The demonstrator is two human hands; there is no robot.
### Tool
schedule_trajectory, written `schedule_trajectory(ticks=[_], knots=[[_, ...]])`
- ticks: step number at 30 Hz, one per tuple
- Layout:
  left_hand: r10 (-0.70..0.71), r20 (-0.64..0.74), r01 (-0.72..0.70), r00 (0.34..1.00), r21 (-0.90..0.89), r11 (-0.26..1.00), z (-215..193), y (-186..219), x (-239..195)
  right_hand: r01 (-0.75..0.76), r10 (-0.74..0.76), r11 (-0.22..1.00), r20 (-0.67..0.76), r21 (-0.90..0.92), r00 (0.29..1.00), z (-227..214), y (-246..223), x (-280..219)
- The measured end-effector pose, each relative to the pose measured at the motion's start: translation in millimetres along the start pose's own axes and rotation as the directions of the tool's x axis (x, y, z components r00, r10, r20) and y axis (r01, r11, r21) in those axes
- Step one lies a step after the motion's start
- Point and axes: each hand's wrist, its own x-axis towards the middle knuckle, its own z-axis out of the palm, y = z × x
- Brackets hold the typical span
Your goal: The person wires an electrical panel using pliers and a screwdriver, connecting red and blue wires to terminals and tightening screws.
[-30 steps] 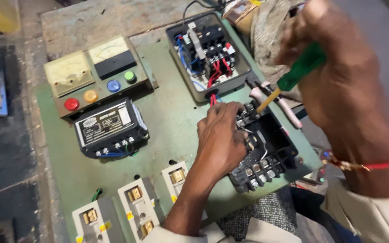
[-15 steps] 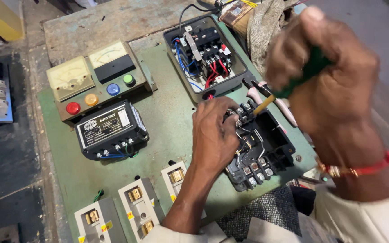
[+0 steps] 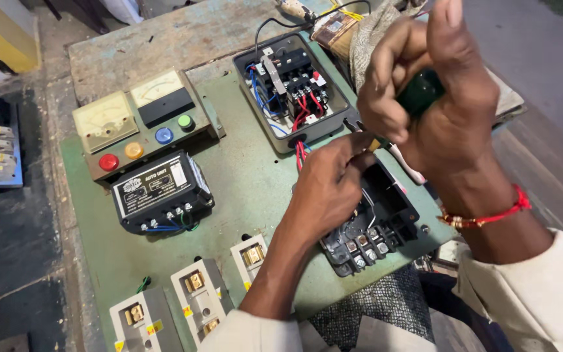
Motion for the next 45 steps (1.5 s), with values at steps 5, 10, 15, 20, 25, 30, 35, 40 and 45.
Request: schedule_trajectory(ticks=[5,10,15,20,25,30,35,40,45], knots=[[-0.089,-0.040,0.087,0.995,-0.040,0.995,2,5,12,0.058,-0.126,0.946,-0.198,-0.319,0.972,17,4,-5],[0.022,-0.008,-0.023,1.000,-0.150,0.988,2,7,11,-0.036,-0.003,0.983,-0.216,-0.178,0.976,10,0,-2],[0.042,0.022,-0.038,0.999,-0.158,0.987,0,-1,12,-0.002,-0.028,0.989,-0.202,-0.147,0.979,5,5,-4],[0.042,-0.001,-0.041,0.999,-0.202,0.979,7,-9,9,-0.056,0.064,0.996,-0.122,0.064,0.991,-16,14,-12],[0.023,0.012,-0.021,1.000,-0.130,0.991,9,-14,8,-0.068,0.050,0.984,-0.113,-0.166,0.992,-20,6,-11],[-0.066,-0.254,0.065,0.965,-0.014,0.998,5,-11,6,-0.301,-0.091,0.552,-0.416,-0.777,0.905,-21,7,-53],[-0.008,-0.400,0.064,0.917,0.128,0.990,3,-7,6,-0.339,-0.040,0.138,-0.347,-0.931,0.937,-18,44,-103],[-0.090,-0.465,0.082,0.881,-0.039,0.996,-9,11,-18,-0.380,-0.007,-0.123,-0.382,-0.917,0.924,-3,64,-104],[-0.288,-0.460,0.321,0.840,-0.007,0.947,-24,33,-53,-0.453,0.012,-0.081,-0.455,-0.888,0.890,-5,80,-100]])
